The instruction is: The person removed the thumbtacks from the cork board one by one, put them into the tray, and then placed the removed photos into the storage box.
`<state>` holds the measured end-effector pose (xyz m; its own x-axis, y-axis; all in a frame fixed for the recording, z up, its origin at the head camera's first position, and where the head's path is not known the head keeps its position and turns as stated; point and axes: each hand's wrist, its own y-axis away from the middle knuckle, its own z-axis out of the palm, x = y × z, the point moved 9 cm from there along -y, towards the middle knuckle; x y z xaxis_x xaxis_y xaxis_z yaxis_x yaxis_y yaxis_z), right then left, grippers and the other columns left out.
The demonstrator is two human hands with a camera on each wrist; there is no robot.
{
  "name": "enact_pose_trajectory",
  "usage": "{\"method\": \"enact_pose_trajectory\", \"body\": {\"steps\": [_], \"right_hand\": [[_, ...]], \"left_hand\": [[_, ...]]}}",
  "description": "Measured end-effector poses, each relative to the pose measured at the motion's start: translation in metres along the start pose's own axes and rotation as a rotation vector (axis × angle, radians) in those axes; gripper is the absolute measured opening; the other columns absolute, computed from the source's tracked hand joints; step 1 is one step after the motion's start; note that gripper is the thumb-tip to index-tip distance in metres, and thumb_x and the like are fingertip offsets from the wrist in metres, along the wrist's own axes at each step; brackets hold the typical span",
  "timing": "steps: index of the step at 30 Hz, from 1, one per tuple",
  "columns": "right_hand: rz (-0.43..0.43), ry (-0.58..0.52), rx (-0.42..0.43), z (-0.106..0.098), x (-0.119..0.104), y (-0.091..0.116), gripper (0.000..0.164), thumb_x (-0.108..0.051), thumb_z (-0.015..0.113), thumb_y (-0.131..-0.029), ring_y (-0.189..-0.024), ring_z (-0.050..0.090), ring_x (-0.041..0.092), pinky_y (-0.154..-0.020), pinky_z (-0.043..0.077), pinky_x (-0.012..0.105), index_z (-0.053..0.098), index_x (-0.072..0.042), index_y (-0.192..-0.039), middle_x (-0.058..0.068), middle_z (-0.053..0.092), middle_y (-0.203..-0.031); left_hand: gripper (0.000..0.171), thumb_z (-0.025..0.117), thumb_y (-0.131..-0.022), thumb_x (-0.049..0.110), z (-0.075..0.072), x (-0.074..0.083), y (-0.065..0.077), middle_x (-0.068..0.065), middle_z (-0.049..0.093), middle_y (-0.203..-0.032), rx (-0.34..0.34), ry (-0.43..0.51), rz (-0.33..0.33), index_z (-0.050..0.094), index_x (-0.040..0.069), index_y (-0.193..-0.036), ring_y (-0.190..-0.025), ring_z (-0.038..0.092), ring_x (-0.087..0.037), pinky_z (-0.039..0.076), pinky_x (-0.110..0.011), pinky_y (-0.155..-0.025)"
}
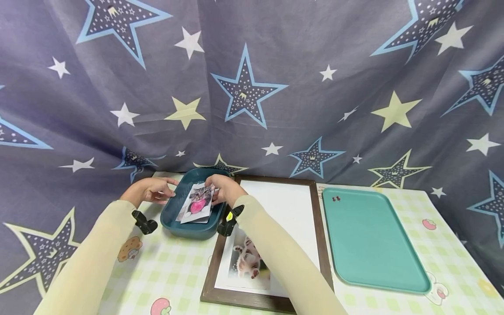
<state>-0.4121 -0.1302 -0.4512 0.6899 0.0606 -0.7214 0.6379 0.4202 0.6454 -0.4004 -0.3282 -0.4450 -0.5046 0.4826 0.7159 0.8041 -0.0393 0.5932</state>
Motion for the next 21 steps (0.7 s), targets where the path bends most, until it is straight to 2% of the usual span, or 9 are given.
{"method": "enact_pose_trajectory", "body": {"steps": [5,9,15,21], "right_hand": [[0.005,0.006,-0.057,0.0037,0.0013,0.0095,0.07,-0.011,0.048,-0.098,-0.153,0.027,0.041,-0.124,0.026,0.057,0.015,0.003,-0.159,0.029,0.024,-0.163],[0.019,0.022,-0.078,0.004,0.0028,0.0075,0.074,-0.014,0.049,-0.099,-0.155,0.022,0.042,-0.125,0.024,0.059,0.011,0.002,-0.161,0.029,0.018,-0.166],[0.041,0.034,-0.102,0.005,0.0057,0.0061,0.075,-0.017,0.05,-0.101,-0.156,0.017,0.043,-0.125,0.023,0.059,0.009,0.002,-0.161,0.029,0.014,-0.167],[0.038,0.05,-0.107,0.0049,0.0039,0.0051,0.078,-0.017,0.049,-0.102,-0.156,0.014,0.043,-0.125,0.022,0.059,0.004,0.002,-0.162,0.027,0.012,-0.168]], "left_hand": [[0.071,0.057,-0.095,-0.003,-0.0012,-0.0012,-0.0003,-0.002,0.052,-0.099,0.003,0.006,-0.004,0.026,0.003,-0.158,-0.071,0.049,-0.007,0.059,-0.024,-0.073],[0.071,0.057,-0.095,-0.004,-0.0016,-0.0024,-0.0002,-0.003,0.052,-0.1,0.006,0.011,-0.006,0.026,0.003,-0.158,-0.07,0.049,-0.008,0.059,-0.025,-0.073],[0.071,0.057,-0.095,-0.003,0.0001,-0.0032,0.0,-0.003,0.052,-0.101,0.001,-0.001,-0.001,0.025,0.002,-0.158,-0.07,0.049,-0.007,0.058,-0.025,-0.075],[0.071,0.057,-0.096,-0.003,-0.0008,-0.0009,0.0008,-0.001,0.052,-0.095,0.004,-0.006,0.005,0.026,0.003,-0.158,-0.064,0.044,-0.005,0.058,-0.025,-0.074]]}}
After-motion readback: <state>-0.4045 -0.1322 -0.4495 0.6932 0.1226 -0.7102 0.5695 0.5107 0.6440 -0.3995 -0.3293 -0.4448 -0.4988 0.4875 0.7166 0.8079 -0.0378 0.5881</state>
